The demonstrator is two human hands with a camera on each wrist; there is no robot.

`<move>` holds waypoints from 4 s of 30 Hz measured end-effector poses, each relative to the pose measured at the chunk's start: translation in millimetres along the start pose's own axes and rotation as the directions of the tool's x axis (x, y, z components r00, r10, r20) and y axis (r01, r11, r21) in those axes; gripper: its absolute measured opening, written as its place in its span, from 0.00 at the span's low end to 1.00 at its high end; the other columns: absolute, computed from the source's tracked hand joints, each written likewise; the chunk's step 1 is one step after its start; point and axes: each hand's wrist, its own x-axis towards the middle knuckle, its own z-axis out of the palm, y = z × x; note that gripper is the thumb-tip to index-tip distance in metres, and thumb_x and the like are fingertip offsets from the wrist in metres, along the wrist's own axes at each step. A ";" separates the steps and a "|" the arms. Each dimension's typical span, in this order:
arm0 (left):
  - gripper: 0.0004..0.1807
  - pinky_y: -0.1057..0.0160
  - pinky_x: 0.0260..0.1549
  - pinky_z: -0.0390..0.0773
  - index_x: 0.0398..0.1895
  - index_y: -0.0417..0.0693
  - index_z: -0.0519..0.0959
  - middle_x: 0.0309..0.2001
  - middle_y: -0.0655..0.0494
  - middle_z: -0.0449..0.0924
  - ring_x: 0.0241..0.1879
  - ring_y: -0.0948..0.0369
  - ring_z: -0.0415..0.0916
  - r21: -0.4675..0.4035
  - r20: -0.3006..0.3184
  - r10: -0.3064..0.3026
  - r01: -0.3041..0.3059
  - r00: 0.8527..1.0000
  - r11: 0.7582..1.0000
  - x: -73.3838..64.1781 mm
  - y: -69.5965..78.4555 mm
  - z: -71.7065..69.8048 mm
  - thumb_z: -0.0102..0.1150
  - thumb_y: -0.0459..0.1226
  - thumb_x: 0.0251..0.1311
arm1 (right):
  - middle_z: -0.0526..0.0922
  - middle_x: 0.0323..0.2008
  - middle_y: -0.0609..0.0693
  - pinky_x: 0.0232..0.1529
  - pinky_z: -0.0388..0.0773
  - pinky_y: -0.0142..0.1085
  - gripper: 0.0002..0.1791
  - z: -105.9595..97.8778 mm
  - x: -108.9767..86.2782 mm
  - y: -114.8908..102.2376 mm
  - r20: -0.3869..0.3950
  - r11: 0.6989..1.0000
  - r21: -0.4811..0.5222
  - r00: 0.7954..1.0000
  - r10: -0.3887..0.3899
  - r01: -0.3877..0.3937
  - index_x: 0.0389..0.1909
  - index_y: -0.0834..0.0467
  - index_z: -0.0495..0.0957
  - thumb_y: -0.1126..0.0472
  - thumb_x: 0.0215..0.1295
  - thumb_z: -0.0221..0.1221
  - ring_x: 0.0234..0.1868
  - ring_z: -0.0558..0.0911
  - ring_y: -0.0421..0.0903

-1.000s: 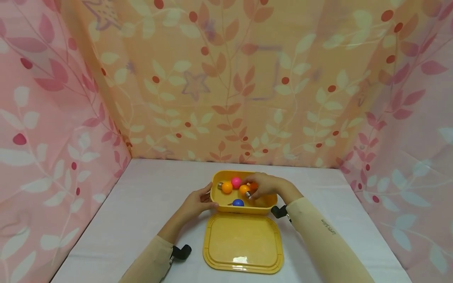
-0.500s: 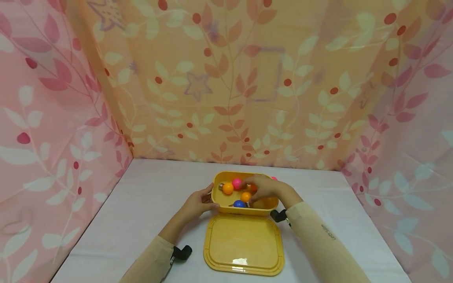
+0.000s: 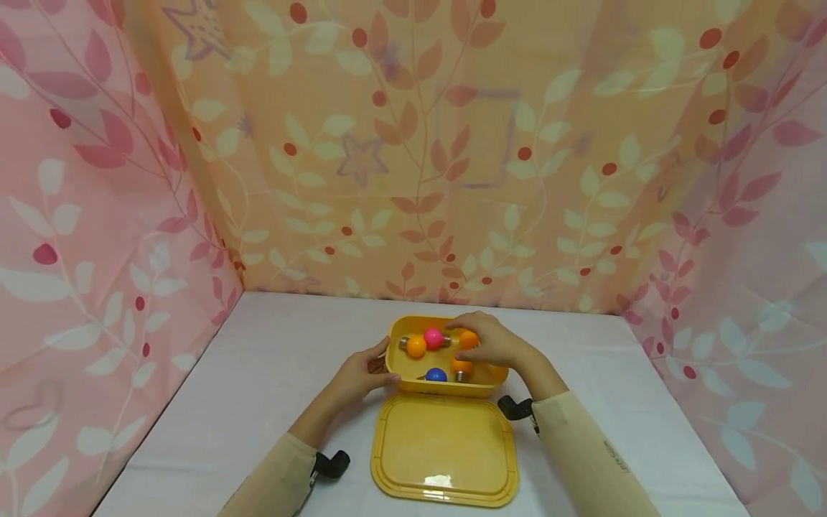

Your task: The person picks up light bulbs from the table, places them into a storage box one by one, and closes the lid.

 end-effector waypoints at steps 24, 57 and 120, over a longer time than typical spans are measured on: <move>0.49 0.56 0.64 0.76 0.81 0.52 0.57 0.79 0.51 0.58 0.71 0.50 0.70 -0.001 -0.003 -0.018 0.018 1.000 1.000 -0.8 -1.0 1.5 0.74 0.42 0.60 | 0.82 0.61 0.52 0.69 0.68 0.61 0.27 -4.4 -58.4 15.0 -0.477 0.999 0.029 0.879 -0.022 0.041 0.62 0.53 0.79 0.59 0.62 0.72 0.66 0.74 0.56; 0.51 0.63 0.60 0.78 0.82 0.51 0.55 0.79 0.49 0.58 0.71 0.51 0.70 -0.015 0.014 -0.022 0.022 1.000 1.000 0.2 -7.0 4.2 0.74 0.43 0.59 | 0.84 0.57 0.57 0.64 0.75 0.57 0.27 29.9 -54.5 101.5 -0.475 0.869 0.394 0.743 0.472 -0.300 0.63 0.57 0.78 0.54 0.65 0.70 0.60 0.77 0.57; 0.51 0.64 0.60 0.78 0.82 0.47 0.53 0.79 0.45 0.58 0.71 0.48 0.69 -0.015 0.033 0.013 -0.013 0.999 1.000 0.0 -2.6 3.7 0.73 0.42 0.61 | 0.87 0.49 0.56 0.55 0.77 0.55 0.19 19.4 -66.3 94.7 -0.639 0.899 0.311 0.633 0.438 -0.308 0.54 0.56 0.84 0.54 0.65 0.70 0.54 0.80 0.59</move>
